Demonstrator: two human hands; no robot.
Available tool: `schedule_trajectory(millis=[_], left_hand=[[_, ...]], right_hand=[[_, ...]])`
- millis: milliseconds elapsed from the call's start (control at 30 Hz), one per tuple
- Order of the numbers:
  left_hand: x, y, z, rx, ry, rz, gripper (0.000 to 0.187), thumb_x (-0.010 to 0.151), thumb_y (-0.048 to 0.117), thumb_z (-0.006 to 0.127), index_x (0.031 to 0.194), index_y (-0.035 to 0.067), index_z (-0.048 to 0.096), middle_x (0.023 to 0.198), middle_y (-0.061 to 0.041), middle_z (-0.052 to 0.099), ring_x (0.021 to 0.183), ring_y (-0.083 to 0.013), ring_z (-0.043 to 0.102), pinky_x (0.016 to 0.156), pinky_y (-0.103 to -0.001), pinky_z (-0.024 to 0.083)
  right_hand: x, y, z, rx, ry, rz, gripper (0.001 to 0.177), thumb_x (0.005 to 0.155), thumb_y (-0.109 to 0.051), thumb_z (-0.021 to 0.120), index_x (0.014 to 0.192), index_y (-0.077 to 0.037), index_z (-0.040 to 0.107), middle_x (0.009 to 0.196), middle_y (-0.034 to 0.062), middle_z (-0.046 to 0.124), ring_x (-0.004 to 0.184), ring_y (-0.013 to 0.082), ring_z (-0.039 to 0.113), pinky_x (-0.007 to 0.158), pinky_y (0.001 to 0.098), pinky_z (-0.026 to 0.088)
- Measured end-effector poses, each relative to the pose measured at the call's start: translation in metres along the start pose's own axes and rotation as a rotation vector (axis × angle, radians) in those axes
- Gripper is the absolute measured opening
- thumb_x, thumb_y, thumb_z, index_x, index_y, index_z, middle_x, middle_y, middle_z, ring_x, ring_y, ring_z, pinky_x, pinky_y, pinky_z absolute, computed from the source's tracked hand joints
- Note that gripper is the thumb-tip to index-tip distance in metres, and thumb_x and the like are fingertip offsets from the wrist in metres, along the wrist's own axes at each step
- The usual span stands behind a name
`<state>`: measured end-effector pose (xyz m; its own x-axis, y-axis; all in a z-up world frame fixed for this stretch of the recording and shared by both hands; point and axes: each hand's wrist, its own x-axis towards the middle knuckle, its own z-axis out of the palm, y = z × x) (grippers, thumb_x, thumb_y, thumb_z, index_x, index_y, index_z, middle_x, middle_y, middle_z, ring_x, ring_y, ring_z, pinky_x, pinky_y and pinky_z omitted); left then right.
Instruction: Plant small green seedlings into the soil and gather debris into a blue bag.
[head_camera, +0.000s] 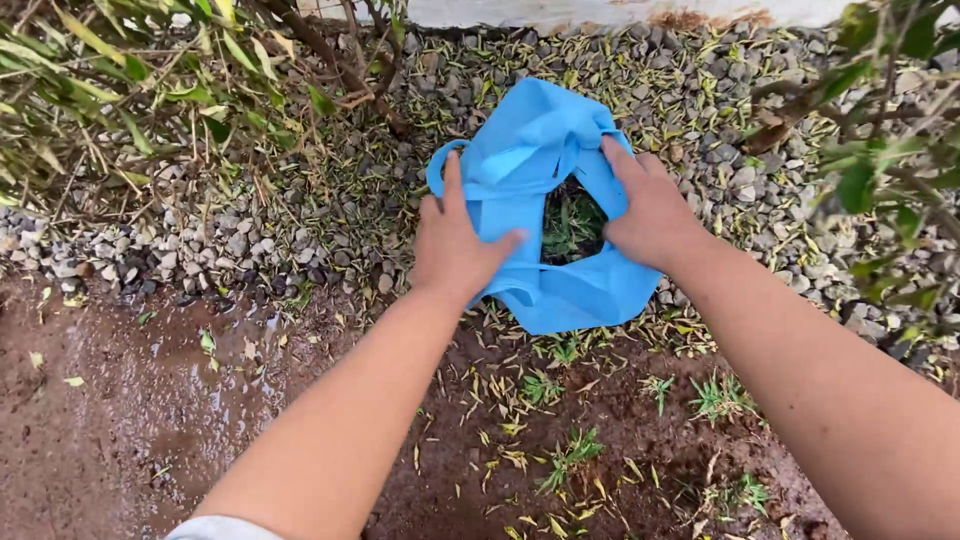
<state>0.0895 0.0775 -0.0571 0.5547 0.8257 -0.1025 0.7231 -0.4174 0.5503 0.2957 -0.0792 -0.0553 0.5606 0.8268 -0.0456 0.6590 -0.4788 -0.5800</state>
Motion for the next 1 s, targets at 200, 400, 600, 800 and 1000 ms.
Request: schedule_trajectory(millis=[200, 400, 600, 800, 1000], left_hand=[[0.029, -0.047, -0.003, -0.094, 0.310, -0.002, 0.087, 0.082, 0.016, 0.069, 0.161, 0.021, 0.033, 0.127, -0.014, 0.067, 0.109, -0.0321, 0.070, 0.093, -0.044, 0.056], [-0.003, -0.014, -0.033, -0.072, 0.205, 0.083, 0.093, 0.081, 0.030, 0.083, 0.155, 0.015, 0.029, 0.134, -0.019, 0.057, 0.114, -0.0396, 0.062, 0.093, -0.049, 0.051], [-0.058, -0.013, -0.028, -0.096, 0.380, 0.313, 0.091, 0.085, 0.023, 0.079, 0.159, 0.010, 0.028, 0.144, -0.026, 0.046, 0.128, -0.0444, 0.053, 0.107, -0.049, 0.044], [-0.176, 0.011, 0.021, -0.449, 0.506, -0.116, 0.061, 0.104, 0.025, 0.057, 0.156, 0.004, 0.032, 0.147, -0.026, 0.039, 0.115, -0.0349, 0.059, 0.102, -0.043, 0.049], [-0.327, 0.057, 0.111, -0.289, -0.356, -0.130, 0.043, 0.095, 0.034, 0.061, 0.129, 0.008, 0.058, 0.116, -0.018, 0.070, 0.107, -0.0352, 0.068, 0.093, -0.046, 0.053]], right_hand=[[-0.007, 0.018, -0.003, -0.185, 0.003, 0.172, 0.097, 0.073, -0.001, 0.069, 0.160, -0.031, 0.039, 0.132, 0.0203, 0.049, 0.125, 0.0410, 0.052, 0.104, 0.0466, 0.047], [-0.019, 0.037, -0.001, -0.018, 0.123, 0.024, 0.084, 0.074, -0.009, 0.077, 0.153, -0.024, 0.053, 0.137, 0.0207, 0.048, 0.128, 0.0421, 0.049, 0.106, 0.0464, 0.044], [-0.130, 0.030, -0.055, 0.219, 0.239, -0.044, 0.058, 0.084, -0.010, 0.069, 0.140, -0.018, 0.063, 0.146, 0.0137, 0.050, 0.137, 0.0308, 0.049, 0.100, 0.0384, 0.049], [-0.331, 0.124, -0.034, 0.304, -0.321, 0.322, 0.050, 0.084, -0.011, 0.065, 0.133, -0.018, 0.068, 0.117, 0.0051, 0.074, 0.109, 0.0195, 0.068, 0.097, 0.0314, 0.053], [-0.459, 0.126, 0.006, 0.130, -0.708, 0.401, 0.048, 0.085, -0.021, 0.071, 0.133, -0.027, 0.068, 0.116, 0.0019, 0.074, 0.104, 0.0203, 0.073, 0.094, 0.0297, 0.059]])
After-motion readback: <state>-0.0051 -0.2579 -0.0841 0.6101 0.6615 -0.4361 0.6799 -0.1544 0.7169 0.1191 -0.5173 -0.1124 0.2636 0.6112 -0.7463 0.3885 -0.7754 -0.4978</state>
